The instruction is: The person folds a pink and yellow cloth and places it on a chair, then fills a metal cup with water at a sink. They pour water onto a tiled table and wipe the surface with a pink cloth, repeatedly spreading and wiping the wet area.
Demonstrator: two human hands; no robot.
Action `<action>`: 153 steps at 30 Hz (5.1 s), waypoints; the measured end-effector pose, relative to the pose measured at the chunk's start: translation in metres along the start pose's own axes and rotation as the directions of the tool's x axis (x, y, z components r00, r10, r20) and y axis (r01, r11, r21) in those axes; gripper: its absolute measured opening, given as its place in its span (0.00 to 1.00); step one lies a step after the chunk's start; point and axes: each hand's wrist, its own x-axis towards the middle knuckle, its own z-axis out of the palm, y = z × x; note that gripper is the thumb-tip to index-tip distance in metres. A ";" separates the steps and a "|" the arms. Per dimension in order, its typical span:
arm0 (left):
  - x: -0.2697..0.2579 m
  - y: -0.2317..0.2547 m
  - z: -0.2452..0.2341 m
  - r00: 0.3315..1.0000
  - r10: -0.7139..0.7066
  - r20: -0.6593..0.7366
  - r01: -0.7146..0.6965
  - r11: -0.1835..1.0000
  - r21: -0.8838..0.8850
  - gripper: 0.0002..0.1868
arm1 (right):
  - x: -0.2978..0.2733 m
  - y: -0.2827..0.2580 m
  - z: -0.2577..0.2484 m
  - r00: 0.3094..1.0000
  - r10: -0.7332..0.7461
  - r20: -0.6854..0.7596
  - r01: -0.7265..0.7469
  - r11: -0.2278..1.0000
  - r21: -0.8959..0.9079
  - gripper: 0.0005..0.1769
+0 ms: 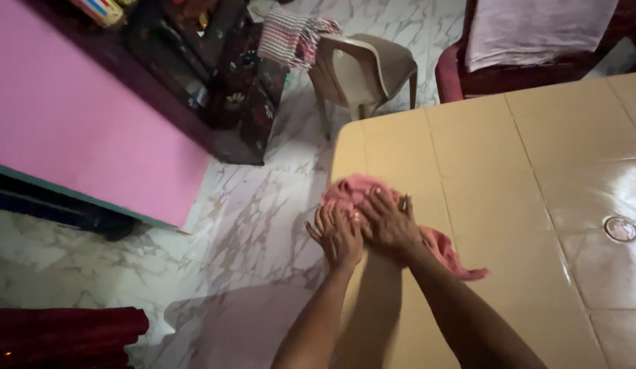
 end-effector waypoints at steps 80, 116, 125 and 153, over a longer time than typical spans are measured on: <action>-0.092 0.155 -0.014 0.781 0.441 0.443 -0.433 0.893 -0.126 0.35 | -0.192 0.215 0.034 0.849 0.351 -0.394 -0.449 0.873 -0.189 0.33; 0.019 0.473 0.253 0.906 0.286 0.313 -0.296 0.955 -0.016 0.38 | -0.020 0.559 -0.060 0.858 0.289 -0.426 -0.292 0.955 0.059 0.33; 0.009 0.623 0.267 0.738 0.402 0.543 -0.424 0.901 -0.091 0.61 | -0.062 0.743 -0.081 0.687 0.395 -0.610 -0.464 0.884 0.050 0.34; -0.055 0.617 0.188 0.493 0.498 0.714 -0.599 0.789 -0.137 0.40 | -0.293 0.672 -0.076 0.592 0.653 -0.472 -0.752 0.659 -0.031 0.34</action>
